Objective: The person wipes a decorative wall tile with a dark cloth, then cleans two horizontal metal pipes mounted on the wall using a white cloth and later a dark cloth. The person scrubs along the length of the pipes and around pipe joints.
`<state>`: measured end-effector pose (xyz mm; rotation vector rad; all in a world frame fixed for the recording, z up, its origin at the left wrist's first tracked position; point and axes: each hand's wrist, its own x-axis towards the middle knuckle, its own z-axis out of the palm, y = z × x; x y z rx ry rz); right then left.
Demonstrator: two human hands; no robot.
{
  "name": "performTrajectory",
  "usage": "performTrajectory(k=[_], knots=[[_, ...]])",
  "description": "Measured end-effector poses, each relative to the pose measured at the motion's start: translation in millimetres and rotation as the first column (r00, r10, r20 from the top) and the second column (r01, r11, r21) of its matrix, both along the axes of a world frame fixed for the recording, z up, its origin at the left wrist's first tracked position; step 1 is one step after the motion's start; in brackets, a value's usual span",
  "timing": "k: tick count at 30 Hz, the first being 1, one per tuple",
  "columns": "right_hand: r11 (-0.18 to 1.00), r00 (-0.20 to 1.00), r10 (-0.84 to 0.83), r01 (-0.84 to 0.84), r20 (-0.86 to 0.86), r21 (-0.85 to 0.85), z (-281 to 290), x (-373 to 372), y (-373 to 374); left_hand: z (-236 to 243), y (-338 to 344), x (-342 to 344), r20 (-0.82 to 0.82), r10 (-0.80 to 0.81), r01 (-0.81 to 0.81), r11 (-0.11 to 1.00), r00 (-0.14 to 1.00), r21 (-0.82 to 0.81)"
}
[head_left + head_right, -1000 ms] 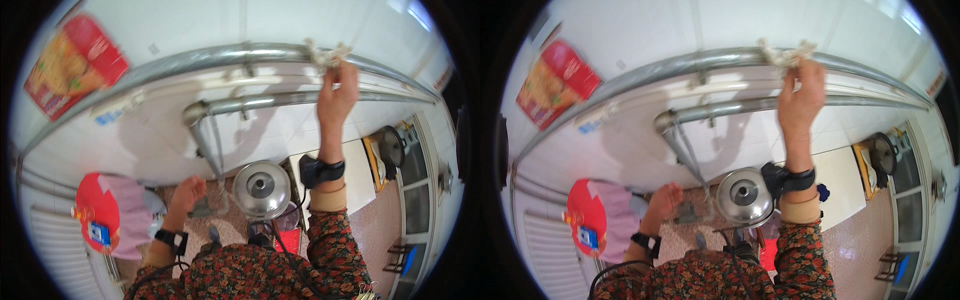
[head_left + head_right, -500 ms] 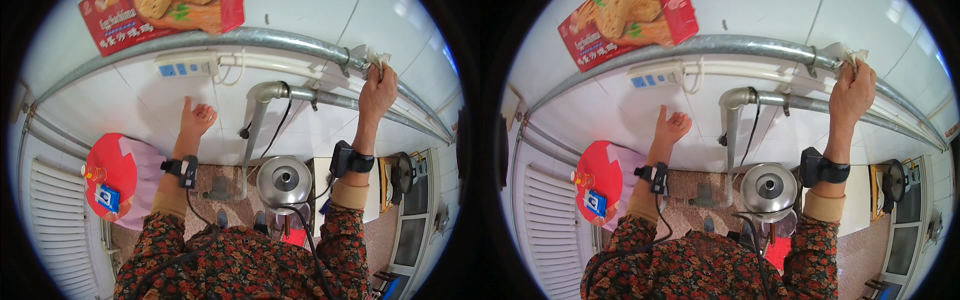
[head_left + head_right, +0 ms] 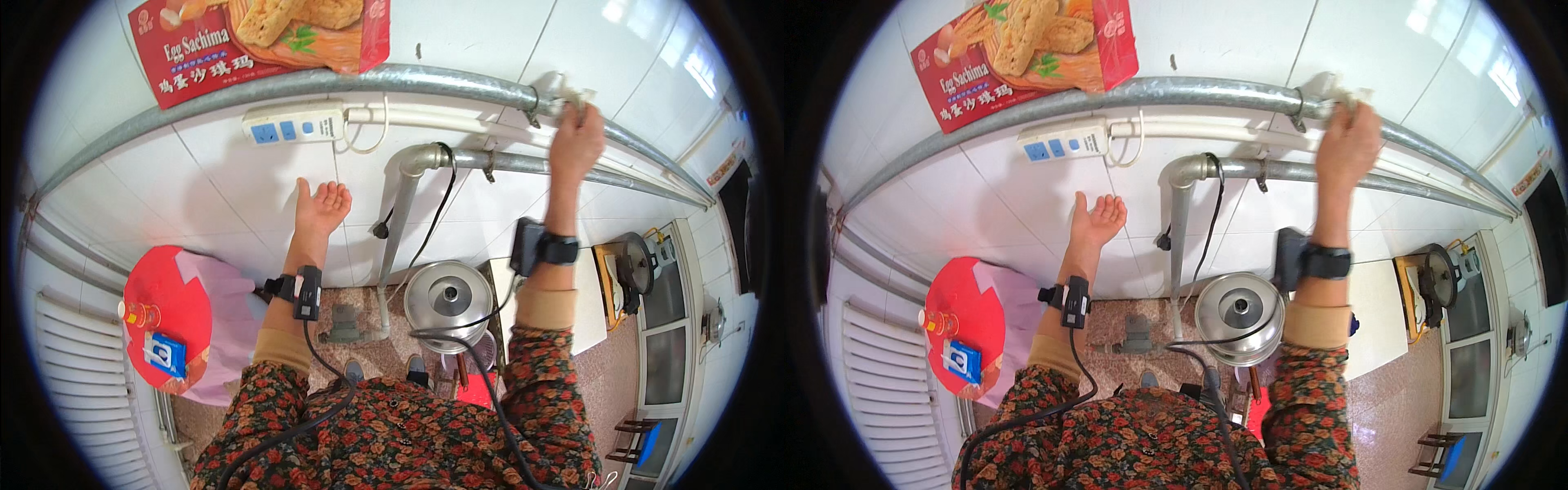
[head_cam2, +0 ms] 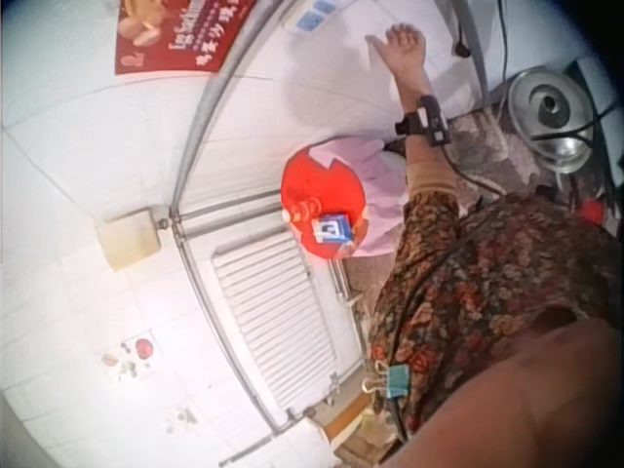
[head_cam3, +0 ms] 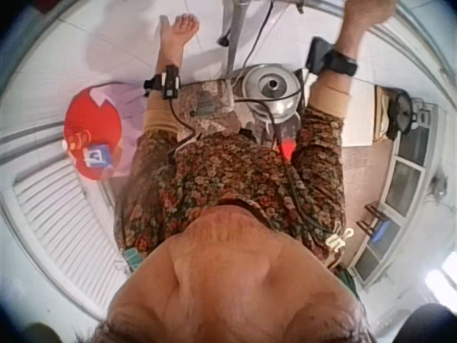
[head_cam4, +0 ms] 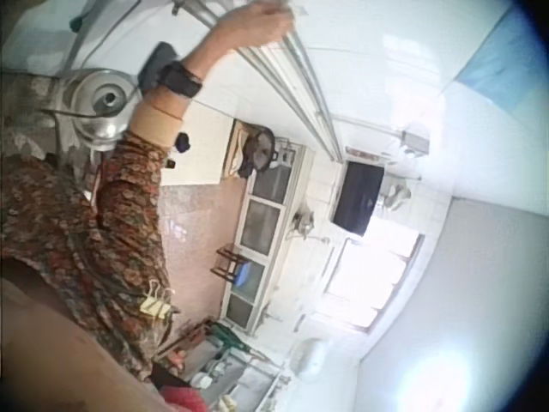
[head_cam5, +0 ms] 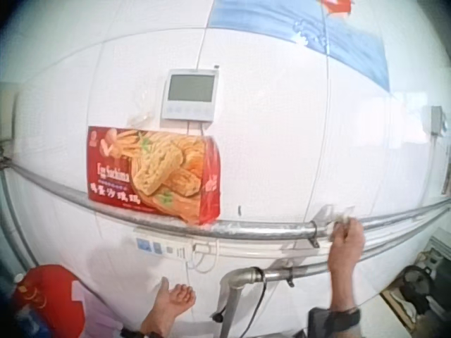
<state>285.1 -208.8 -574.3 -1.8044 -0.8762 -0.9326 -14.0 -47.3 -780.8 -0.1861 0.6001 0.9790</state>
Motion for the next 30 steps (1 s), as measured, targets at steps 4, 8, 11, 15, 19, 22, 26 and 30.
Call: performTrajectory(k=[4, 8, 11, 15, 19, 22, 26, 30], knots=[[0.938, 0.95, 0.304, -0.312, 0.078, 0.152, -35, -37, 3, -3, 1, -4, -0.025, -0.024, 0.025, 0.999, 0.999, 0.036], [0.885, 0.906, 0.387, -0.418, 0.173, 0.205, -61, -60, -19, 5, 6, -11, -0.063, -0.089, 0.096, 0.99, 0.994, 0.106], [0.875, 0.916, 0.398, -0.396, 0.054, 0.279, -70, -67, -16, 7, 5, -13, -0.105, -0.116, 0.131, 0.981, 0.988, 0.141], [0.916, 0.914, 0.399, -0.394, 0.071, -0.078, -78, -85, 32, 3, 6, -14, -0.161, -0.133, 0.162, 0.97, 0.978, 0.183], [0.86, 0.851, 0.51, -0.509, 0.127, -0.036, -78, -117, 74, -4, 10, -18, -0.125, -0.138, 0.159, 0.971, 0.982, 0.181], [0.819, 0.777, 0.573, -0.557, 0.259, -0.139, -80, -133, 86, -5, 14, -18, -0.158, -0.122, 0.144, 0.98, 0.98, 0.139], [0.901, 0.884, 0.433, -0.417, 0.18, -0.119, -88, -96, 72, -4, 16, -18, -0.198, -0.136, 0.164, 0.977, 0.971, 0.135], [0.975, 0.983, 0.18, -0.173, 0.038, -0.14, -88, 1, 25, -7, 17, -20, -0.222, -0.143, 0.184, 0.967, 0.964, 0.176]])
